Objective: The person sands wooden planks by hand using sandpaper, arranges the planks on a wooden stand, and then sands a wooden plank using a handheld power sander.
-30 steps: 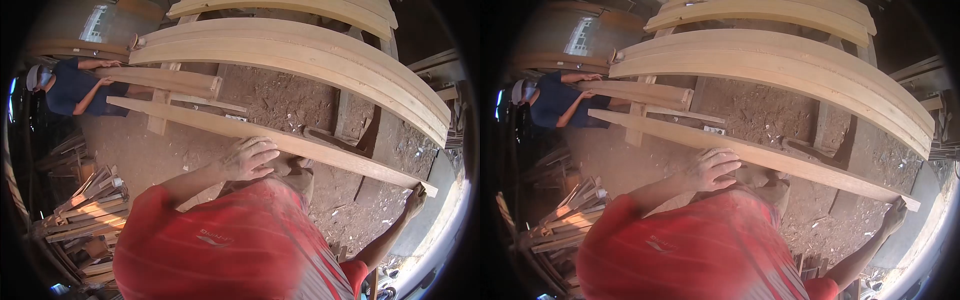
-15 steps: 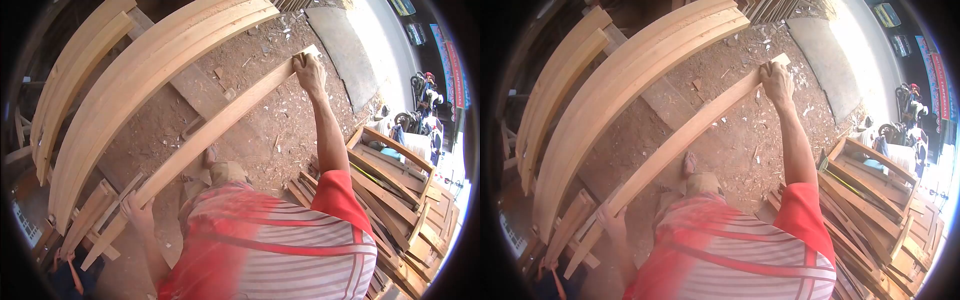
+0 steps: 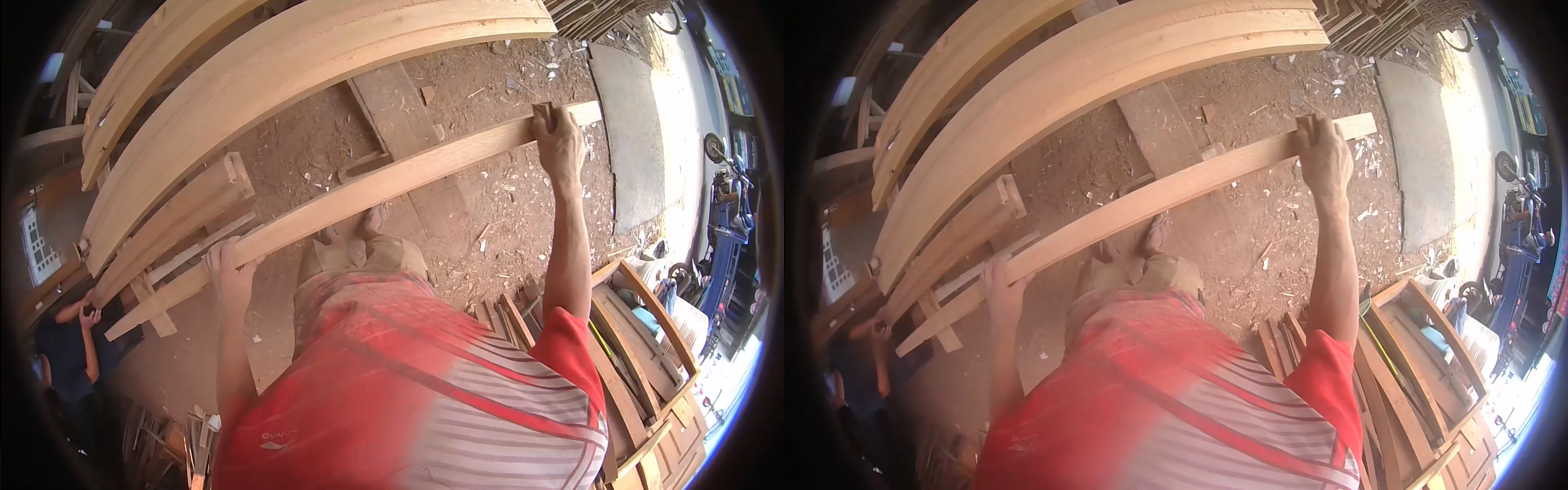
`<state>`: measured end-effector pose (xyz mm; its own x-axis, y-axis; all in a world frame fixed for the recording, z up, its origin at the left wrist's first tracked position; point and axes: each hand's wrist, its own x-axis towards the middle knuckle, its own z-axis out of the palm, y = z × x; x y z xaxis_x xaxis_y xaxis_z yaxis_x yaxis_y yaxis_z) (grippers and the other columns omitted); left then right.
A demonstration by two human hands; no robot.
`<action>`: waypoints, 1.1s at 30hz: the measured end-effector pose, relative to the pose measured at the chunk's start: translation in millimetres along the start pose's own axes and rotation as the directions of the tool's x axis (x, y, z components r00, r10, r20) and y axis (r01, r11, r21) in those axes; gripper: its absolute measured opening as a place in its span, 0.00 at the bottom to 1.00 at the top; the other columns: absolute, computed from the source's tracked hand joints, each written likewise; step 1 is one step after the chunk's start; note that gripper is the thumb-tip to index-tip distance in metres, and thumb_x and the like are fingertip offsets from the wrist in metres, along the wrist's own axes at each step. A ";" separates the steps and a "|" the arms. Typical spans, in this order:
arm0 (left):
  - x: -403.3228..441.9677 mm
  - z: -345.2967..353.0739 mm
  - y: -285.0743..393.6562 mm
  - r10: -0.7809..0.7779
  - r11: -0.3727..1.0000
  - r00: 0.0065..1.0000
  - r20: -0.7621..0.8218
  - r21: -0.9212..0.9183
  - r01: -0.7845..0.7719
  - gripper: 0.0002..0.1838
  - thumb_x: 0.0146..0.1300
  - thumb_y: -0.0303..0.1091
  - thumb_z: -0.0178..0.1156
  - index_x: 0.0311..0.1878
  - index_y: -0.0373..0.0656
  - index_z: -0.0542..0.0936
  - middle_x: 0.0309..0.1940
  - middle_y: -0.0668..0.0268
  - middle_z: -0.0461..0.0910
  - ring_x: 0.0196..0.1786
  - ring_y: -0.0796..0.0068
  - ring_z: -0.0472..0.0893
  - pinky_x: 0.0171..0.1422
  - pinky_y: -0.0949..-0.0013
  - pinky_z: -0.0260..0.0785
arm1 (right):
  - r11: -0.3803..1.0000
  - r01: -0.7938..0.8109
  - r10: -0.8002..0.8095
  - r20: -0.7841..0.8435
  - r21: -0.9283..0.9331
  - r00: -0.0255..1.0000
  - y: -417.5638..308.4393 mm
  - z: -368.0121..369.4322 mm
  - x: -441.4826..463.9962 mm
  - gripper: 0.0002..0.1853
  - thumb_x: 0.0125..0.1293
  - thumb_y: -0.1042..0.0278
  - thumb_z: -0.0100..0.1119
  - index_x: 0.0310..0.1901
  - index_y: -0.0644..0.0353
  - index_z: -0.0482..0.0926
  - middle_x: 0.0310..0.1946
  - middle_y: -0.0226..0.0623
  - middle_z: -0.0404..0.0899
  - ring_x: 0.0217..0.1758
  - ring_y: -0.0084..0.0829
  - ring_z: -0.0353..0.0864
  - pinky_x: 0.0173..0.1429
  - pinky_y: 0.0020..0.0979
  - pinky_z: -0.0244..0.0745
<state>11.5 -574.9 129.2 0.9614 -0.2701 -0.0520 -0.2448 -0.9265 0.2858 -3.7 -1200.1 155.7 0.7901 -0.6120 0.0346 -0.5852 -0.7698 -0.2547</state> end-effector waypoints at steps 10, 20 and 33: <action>-1.7 9.6 -8.3 0.012 0.994 0.994 -0.105 -0.109 -0.023 0.34 0.51 0.45 0.82 0.60 0.45 0.82 0.53 0.60 0.79 0.62 0.51 0.74 0.71 0.47 0.61 | 0.921 0.305 -0.312 -0.009 0.244 0.950 -149.5 47.7 -103.0 0.13 0.76 0.56 0.65 0.44 0.59 0.80 0.39 0.41 0.79 0.40 0.42 0.84 0.44 0.47 0.81; -79.1 -12.5 -41.2 -0.066 0.865 0.979 -0.191 -0.500 -0.040 0.25 0.65 0.38 0.75 0.60 0.39 0.79 0.52 0.55 0.81 0.57 0.53 0.81 0.62 0.51 0.75 | 0.966 0.163 -0.170 0.022 0.202 0.985 -170.4 43.0 -156.8 0.12 0.74 0.61 0.68 0.47 0.63 0.83 0.41 0.51 0.82 0.43 0.52 0.84 0.48 0.50 0.78; -79.9 9.2 -218.8 -0.776 -0.485 0.459 0.433 -0.874 0.005 0.54 0.72 0.74 0.55 0.86 0.48 0.49 0.80 0.47 0.58 0.82 0.50 0.60 0.82 0.43 0.57 | 0.811 0.284 -0.134 -0.311 0.511 0.941 -270.6 92.3 -225.6 0.25 0.82 0.48 0.57 0.55 0.69 0.77 0.41 0.49 0.83 0.39 0.36 0.86 0.38 0.38 0.83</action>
<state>-12.9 -353.0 62.0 0.5775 0.4812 -0.6595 0.2327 0.6773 0.6979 -6.8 -837.1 127.6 0.7651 -0.5289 0.3672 -0.1570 -0.7064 -0.6902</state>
